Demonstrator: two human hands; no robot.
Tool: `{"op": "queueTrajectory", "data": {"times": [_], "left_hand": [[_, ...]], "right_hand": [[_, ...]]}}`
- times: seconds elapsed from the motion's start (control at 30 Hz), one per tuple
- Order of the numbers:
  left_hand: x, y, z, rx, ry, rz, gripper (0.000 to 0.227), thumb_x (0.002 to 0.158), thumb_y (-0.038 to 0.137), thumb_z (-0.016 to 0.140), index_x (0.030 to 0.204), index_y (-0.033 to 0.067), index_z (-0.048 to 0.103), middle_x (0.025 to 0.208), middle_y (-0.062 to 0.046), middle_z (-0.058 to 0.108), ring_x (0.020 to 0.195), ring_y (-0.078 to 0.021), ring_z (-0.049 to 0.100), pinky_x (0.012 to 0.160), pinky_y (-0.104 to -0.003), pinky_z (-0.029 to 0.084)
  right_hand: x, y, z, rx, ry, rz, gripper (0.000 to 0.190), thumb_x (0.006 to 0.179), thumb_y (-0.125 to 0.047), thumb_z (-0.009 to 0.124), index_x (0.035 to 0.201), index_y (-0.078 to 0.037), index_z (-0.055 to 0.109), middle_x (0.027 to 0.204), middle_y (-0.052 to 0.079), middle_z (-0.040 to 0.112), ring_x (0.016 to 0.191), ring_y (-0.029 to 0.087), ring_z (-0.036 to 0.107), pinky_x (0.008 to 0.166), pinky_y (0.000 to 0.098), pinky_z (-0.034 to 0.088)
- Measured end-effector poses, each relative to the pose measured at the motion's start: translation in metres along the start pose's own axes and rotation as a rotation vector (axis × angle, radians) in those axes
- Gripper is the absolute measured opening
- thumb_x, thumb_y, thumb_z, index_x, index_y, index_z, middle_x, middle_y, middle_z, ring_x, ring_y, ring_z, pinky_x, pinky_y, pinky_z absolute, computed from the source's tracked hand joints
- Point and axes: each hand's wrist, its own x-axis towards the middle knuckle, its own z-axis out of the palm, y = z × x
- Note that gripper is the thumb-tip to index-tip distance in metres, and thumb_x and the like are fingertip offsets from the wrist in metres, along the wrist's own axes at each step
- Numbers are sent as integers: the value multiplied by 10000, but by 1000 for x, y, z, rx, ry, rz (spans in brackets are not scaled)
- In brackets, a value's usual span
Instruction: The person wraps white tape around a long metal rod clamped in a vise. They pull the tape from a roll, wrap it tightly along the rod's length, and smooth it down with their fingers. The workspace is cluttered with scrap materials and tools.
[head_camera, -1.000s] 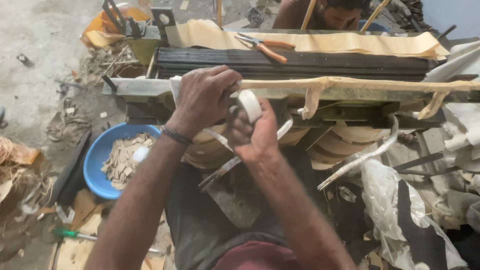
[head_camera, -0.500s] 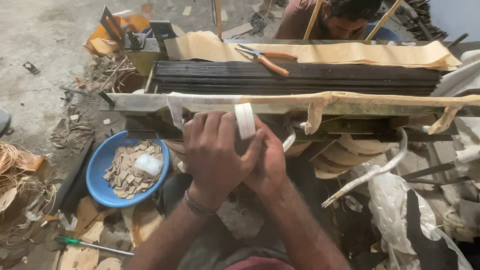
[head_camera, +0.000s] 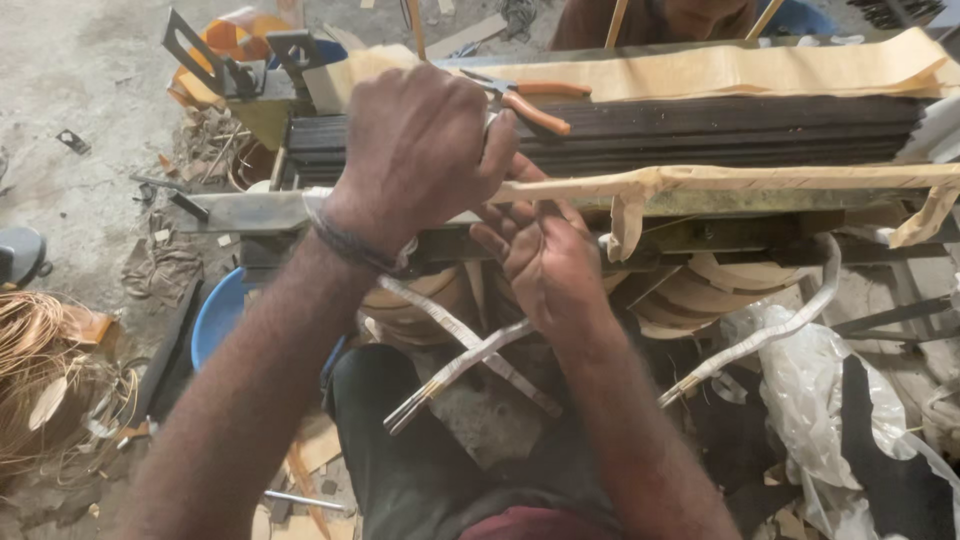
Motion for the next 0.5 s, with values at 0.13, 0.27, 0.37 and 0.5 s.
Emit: {"op": "queueTrajectory", "data": {"times": [0.13, 0.27, 0.37, 0.5], "left_hand": [[21, -8, 2, 55, 56, 176, 444, 917, 343, 571, 571, 77, 653, 503, -141, 569, 469, -333, 604, 479, -480, 478], [31, -14, 12, -24, -21, 106, 452, 900, 368, 544, 587, 72, 682, 503, -145, 581, 476, -336, 601, 504, -479, 479], [34, -14, 26, -100, 43, 47, 508, 950, 371, 507, 557, 84, 651, 482, -97, 557, 450, -286, 587, 483, -459, 482], [32, 0, 45, -216, 276, -8, 508, 991, 350, 513, 557, 111, 626, 463, -44, 530, 403, -207, 549, 471, -430, 484]], "right_hand": [[24, 5, 4, 175, -27, 109, 503, 1065, -411, 483, 1403, -38, 475, 1276, 122, 621, 1173, 227, 637, 1037, 385, 578], [31, 14, 4, 267, -82, 81, 569, 1006, -387, 657, 1410, -40, 454, 1234, 100, 633, 1097, 211, 684, 985, 356, 604], [28, 11, 3, 206, -111, 2, 659, 997, -374, 704, 1473, -31, 404, 1238, 113, 635, 1094, 212, 688, 976, 356, 606], [19, 2, 7, 4, -155, -172, 778, 994, -239, 703, 1594, -82, 233, 1285, 75, 603, 1095, 163, 662, 947, 316, 575]]}}
